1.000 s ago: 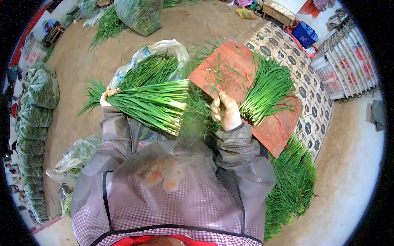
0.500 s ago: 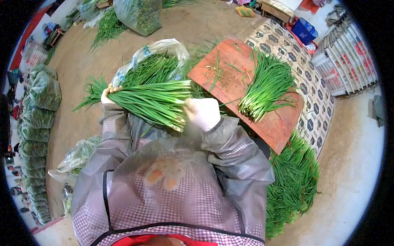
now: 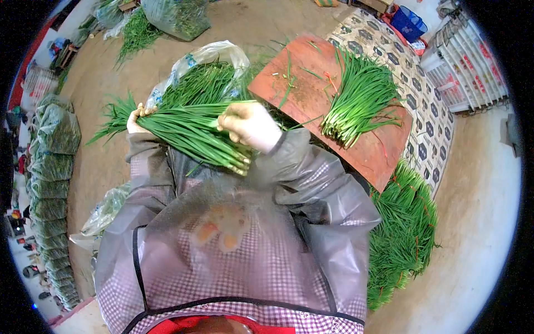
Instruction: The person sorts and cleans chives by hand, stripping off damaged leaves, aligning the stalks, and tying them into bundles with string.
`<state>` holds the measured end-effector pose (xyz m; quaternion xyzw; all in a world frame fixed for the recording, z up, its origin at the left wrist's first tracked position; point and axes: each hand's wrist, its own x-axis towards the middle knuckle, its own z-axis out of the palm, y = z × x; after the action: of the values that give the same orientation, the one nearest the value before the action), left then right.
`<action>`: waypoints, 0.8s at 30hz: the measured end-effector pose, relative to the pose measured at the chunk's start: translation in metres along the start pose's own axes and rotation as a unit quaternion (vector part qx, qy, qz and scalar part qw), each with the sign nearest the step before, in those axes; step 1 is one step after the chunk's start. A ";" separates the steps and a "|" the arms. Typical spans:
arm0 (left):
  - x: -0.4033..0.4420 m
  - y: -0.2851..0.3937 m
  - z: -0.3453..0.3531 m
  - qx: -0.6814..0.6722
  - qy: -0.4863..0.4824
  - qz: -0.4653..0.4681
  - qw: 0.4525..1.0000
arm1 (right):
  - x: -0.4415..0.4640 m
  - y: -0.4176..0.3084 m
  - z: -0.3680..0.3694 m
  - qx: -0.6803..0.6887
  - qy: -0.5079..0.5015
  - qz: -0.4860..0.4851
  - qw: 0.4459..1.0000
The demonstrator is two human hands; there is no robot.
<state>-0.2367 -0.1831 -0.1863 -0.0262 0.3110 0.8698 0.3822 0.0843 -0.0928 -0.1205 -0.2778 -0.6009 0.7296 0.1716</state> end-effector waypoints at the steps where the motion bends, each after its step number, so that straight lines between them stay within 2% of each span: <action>1: 0.002 0.000 -0.002 0.007 0.000 -0.001 1.000 | -0.006 -0.009 -0.002 0.156 -0.008 -0.006 0.988; 2: 0.005 0.001 -0.006 0.015 0.001 -0.001 1.000 | -0.008 0.000 -0.009 0.260 -0.031 -0.069 0.963; 4: 0.017 0.008 -0.026 -0.001 -0.021 -0.022 1.000 | -0.020 -0.012 -0.015 0.297 0.088 -0.118 0.943; 6: 0.024 0.012 -0.034 -0.020 -0.045 -0.042 0.998 | -0.034 0.000 -0.043 0.283 0.102 -0.131 0.945; 7: 0.022 0.011 -0.034 -0.012 0.027 -0.025 0.999 | -0.038 0.015 -0.056 0.258 0.097 -0.140 0.951; 8: 0.020 0.012 -0.034 -0.003 0.100 -0.008 0.995 | -0.047 0.027 -0.074 0.149 0.056 -0.076 0.984; 9: 0.050 0.020 -0.077 -0.083 0.036 -0.050 0.995 | -0.050 0.047 -0.084 -0.026 0.017 -0.009 0.999; 10: 0.050 0.019 -0.081 -0.083 0.037 -0.047 0.995 | -0.049 0.068 -0.088 -0.200 -0.022 0.056 0.978; 11: 0.048 0.016 -0.080 -0.050 0.063 -0.034 0.996 | -0.047 0.088 -0.085 -0.475 -0.032 0.084 0.875; 12: 0.048 0.013 -0.081 -0.017 0.089 -0.022 0.996 | -0.047 0.100 -0.082 -0.709 -0.037 0.106 0.696; 13: 0.042 0.010 -0.083 -0.018 0.036 -0.021 0.999 | -0.039 0.095 -0.070 -0.650 -0.037 0.113 0.750; 14: 0.040 0.006 -0.082 -0.018 0.034 -0.022 0.999 | -0.037 0.100 -0.055 -0.542 0.000 0.000 0.840; 15: 0.033 0.001 -0.074 0.015 0.081 -0.009 0.997 | -0.021 0.102 -0.037 -0.425 -0.023 0.017 0.905; 16: 0.029 -0.002 -0.068 0.049 0.126 0.004 0.991 | -0.010 0.100 -0.012 -0.302 -0.002 0.014 0.953; 17: 0.028 -0.004 -0.067 0.051 0.121 0.003 0.991 | 0.019 0.138 0.003 -0.148 0.015 0.031 0.988; 18: 0.031 -0.006 -0.067 0.032 0.127 0.016 0.991 | 0.018 0.101 0.027 0.176 -0.063 0.065 0.980; 19: 0.031 -0.008 -0.067 0.012 0.134 0.029 0.990 | 0.023 0.107 0.046 0.265 -0.018 -0.020 0.964; 20: 0.028 -0.009 -0.064 0.012 0.132 0.031 0.991 | 0.037 0.126 0.059 0.260 -0.012 -0.147 0.954; 22: 0.020 -0.006 -0.058 -0.009 0.103 0.020 0.994 | 0.031 0.108 0.061 0.095 -0.061 -0.153 0.982; 23: 0.029 -0.001 -0.073 -0.057 0.035 -0.012 0.998 | 0.024 0.097 0.055 0.241 -0.106 -0.036 0.964; 24: 0.033 0.003 -0.076 -0.059 0.034 -0.010 0.998 | 0.016 0.091 0.044 0.376 -0.148 0.083 0.911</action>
<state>-0.2768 -0.2063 -0.2555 -0.0815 0.2718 0.8813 0.3780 0.0522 -0.1375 -0.2063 -0.1308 -0.2748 0.9460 0.1113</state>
